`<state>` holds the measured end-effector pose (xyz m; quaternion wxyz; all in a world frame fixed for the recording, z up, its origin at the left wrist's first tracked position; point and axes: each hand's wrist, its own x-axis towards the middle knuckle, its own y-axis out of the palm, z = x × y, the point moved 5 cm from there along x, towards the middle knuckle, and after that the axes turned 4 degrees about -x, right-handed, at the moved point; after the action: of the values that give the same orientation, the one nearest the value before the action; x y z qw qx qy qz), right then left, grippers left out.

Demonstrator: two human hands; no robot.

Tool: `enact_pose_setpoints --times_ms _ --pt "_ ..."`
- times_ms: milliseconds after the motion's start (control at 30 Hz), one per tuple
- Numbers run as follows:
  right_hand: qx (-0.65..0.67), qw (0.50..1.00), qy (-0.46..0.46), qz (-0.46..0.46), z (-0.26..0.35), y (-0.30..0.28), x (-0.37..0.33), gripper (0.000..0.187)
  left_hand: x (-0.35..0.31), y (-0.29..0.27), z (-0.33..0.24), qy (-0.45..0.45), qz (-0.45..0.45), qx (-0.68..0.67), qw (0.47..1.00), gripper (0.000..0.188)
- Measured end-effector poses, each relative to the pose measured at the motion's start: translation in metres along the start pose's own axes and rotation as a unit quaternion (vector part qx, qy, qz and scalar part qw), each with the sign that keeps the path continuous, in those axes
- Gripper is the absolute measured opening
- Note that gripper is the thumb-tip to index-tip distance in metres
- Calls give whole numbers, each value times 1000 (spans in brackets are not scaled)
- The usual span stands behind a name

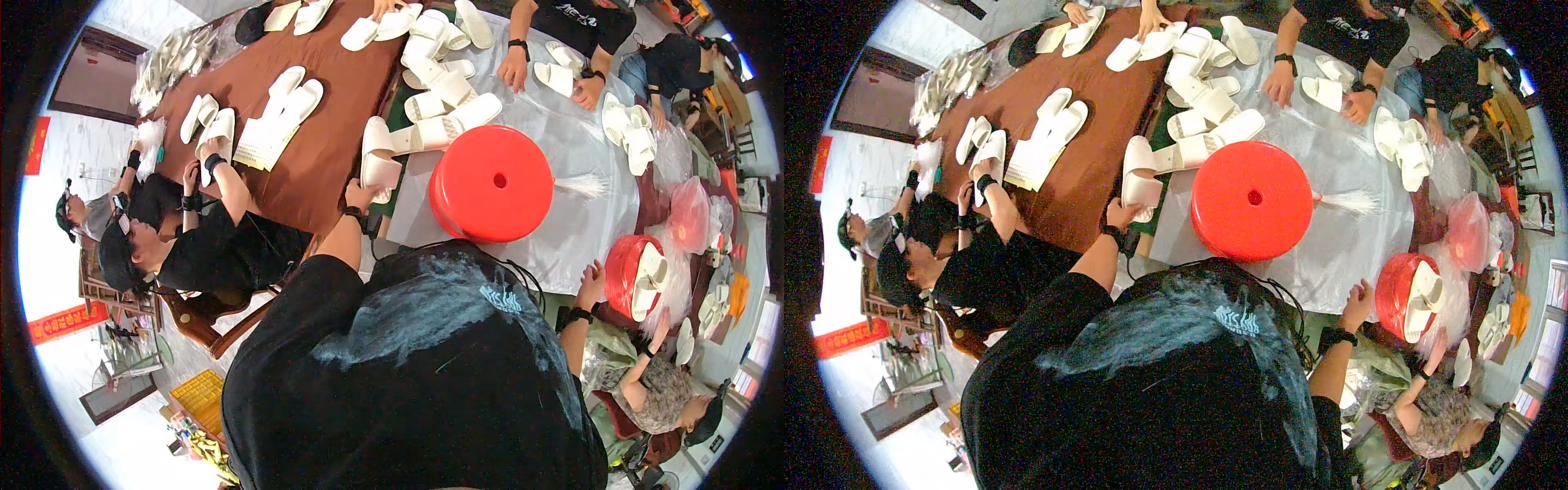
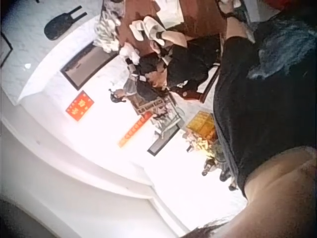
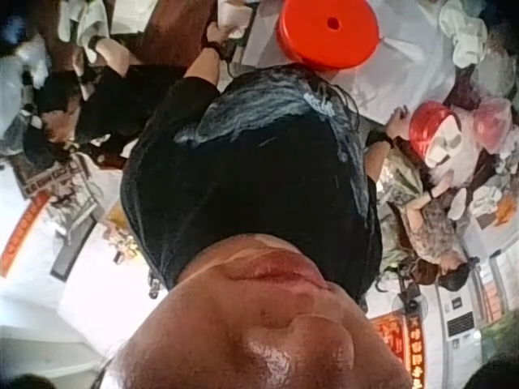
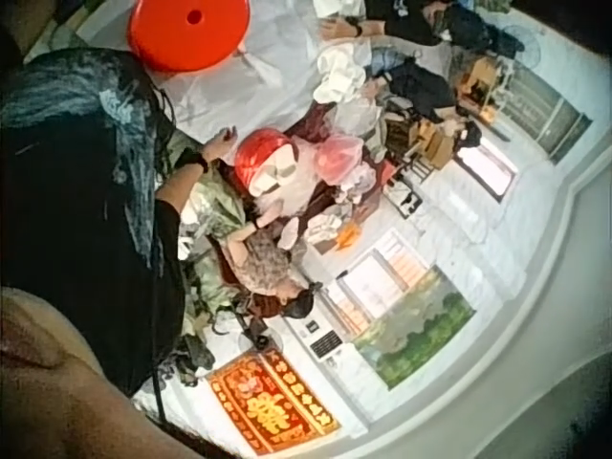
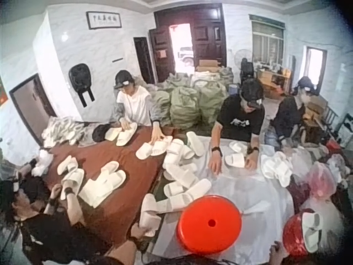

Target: Assembling and inspecting white slippers at a manufacturing table.

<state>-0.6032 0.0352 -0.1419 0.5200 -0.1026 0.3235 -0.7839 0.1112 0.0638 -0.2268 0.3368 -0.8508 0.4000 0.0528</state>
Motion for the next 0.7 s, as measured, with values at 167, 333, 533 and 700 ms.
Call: enact_pose_setpoints --times_ms 167,333,533,700 --pt "83 988 -110 70 137 39 -6 31 -15 -21 -8 -4 74 -186 980 32" --pt "129 932 -299 157 255 88 -34 34 -53 -50 -67 -46 93 -287 952 41" --pt "182 828 -265 459 347 168 -114 56 -124 -34 -201 118 205 -509 828 52" --pt "307 758 -210 536 370 196 -155 64 -183 4 -266 177 307 -394 848 57"
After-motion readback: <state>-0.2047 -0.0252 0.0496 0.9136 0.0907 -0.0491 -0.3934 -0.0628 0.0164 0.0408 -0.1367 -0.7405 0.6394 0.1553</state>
